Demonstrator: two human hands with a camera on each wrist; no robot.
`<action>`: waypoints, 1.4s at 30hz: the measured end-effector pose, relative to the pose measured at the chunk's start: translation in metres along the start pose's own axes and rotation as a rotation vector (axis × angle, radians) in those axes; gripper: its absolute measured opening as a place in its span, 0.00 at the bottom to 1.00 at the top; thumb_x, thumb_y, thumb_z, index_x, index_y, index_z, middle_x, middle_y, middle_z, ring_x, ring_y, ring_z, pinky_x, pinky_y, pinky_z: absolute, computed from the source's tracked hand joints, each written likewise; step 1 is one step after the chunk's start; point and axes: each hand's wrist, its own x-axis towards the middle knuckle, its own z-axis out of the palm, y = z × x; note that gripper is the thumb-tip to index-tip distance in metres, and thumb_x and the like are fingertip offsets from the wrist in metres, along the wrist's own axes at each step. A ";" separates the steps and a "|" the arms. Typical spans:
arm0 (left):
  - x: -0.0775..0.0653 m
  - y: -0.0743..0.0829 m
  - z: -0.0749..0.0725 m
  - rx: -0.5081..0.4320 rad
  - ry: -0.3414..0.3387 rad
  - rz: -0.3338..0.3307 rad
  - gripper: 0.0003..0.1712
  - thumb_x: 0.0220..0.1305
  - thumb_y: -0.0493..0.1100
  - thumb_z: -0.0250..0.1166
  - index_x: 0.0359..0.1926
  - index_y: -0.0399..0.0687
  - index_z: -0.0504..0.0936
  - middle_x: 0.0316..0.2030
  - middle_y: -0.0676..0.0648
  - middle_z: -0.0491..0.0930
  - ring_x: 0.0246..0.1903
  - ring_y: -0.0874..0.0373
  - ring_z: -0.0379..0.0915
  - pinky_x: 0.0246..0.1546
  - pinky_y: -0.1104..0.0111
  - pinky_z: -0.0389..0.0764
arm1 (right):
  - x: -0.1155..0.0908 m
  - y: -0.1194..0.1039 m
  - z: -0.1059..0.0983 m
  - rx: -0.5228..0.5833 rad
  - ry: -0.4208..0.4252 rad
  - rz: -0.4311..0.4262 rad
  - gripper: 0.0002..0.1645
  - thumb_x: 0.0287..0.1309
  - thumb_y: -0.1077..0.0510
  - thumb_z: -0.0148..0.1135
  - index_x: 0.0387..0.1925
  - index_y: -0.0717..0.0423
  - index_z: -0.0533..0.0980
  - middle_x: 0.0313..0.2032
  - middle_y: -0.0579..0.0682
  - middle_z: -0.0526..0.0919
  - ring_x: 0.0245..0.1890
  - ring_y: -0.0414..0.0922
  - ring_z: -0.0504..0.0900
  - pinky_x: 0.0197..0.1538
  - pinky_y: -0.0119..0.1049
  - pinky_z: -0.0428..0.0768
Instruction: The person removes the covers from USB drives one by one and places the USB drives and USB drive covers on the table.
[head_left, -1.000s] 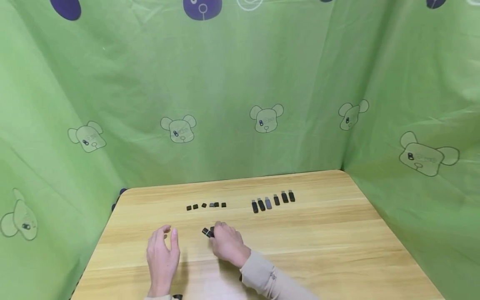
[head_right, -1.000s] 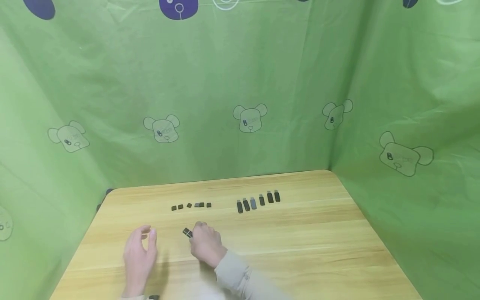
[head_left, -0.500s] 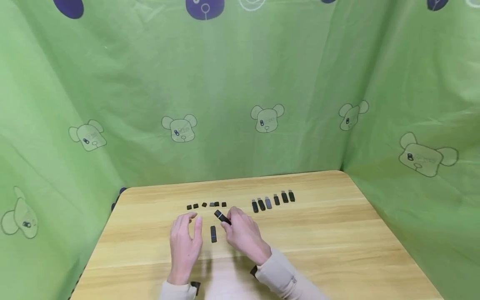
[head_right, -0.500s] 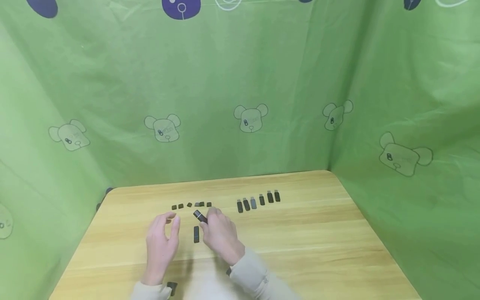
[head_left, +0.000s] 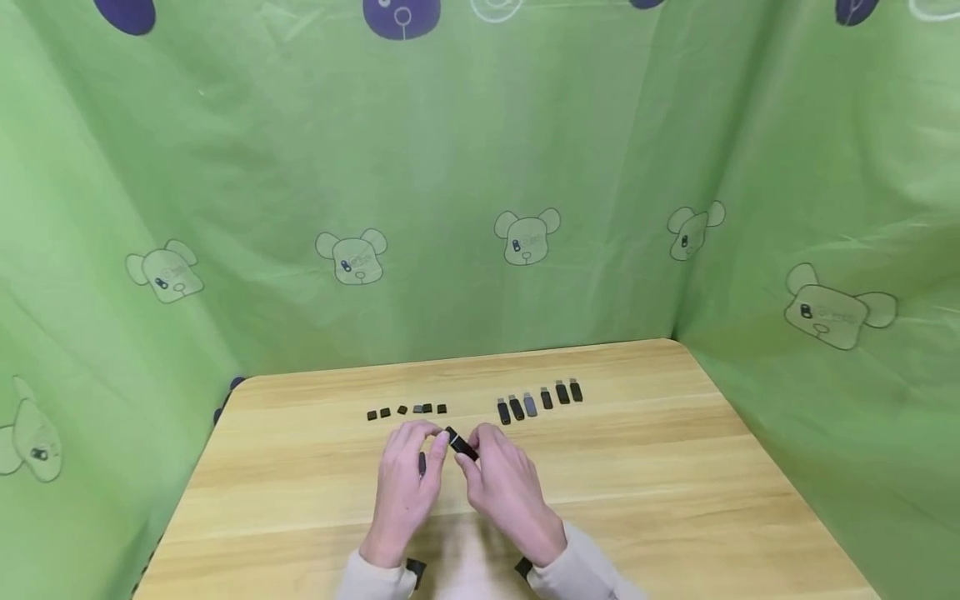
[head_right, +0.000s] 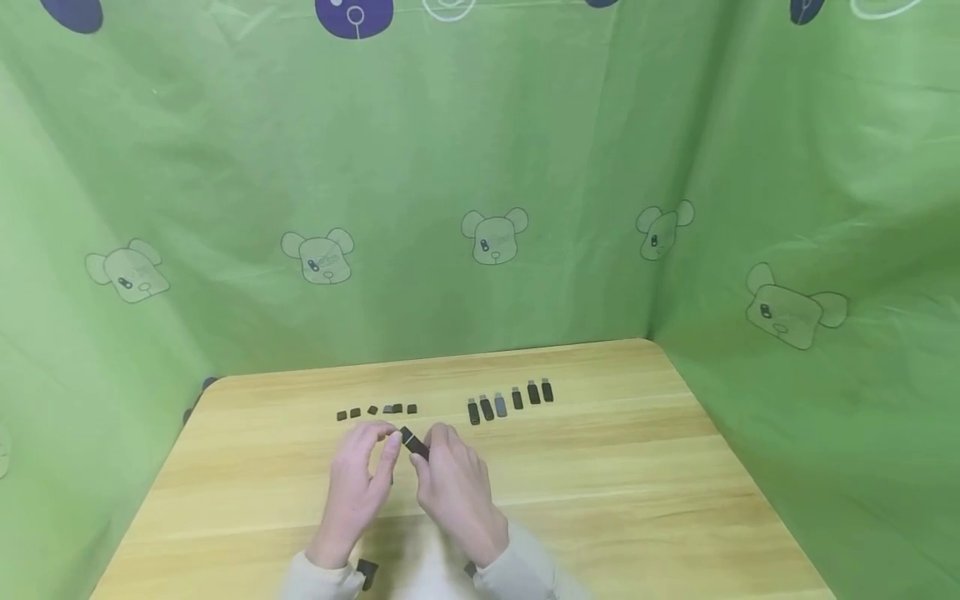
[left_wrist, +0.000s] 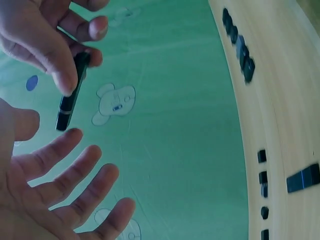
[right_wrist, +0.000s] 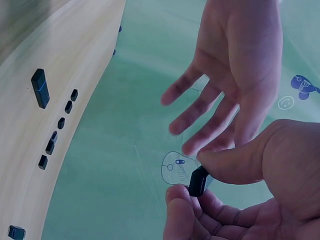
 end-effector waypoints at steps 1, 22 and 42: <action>0.000 0.001 0.001 -0.010 -0.011 -0.003 0.06 0.70 0.43 0.64 0.40 0.46 0.84 0.41 0.47 0.86 0.45 0.54 0.80 0.49 0.58 0.80 | -0.001 -0.001 0.000 0.000 0.003 -0.003 0.11 0.62 0.57 0.68 0.39 0.57 0.75 0.31 0.48 0.79 0.23 0.38 0.71 0.25 0.28 0.68; -0.008 0.010 -0.009 -0.429 -0.202 -0.239 0.05 0.71 0.42 0.63 0.35 0.56 0.80 0.52 0.50 0.81 0.53 0.54 0.77 0.48 0.68 0.81 | -0.011 0.005 -0.018 0.344 -0.198 -0.032 0.06 0.64 0.56 0.67 0.31 0.51 0.80 0.28 0.43 0.82 0.25 0.32 0.74 0.30 0.26 0.76; -0.011 0.004 -0.016 -0.516 -0.228 -0.310 0.08 0.70 0.41 0.63 0.31 0.53 0.81 0.56 0.45 0.75 0.39 0.59 0.79 0.47 0.67 0.80 | -0.014 0.011 -0.018 0.501 -0.298 -0.020 0.11 0.61 0.50 0.69 0.30 0.52 0.80 0.27 0.46 0.83 0.27 0.33 0.76 0.33 0.26 0.76</action>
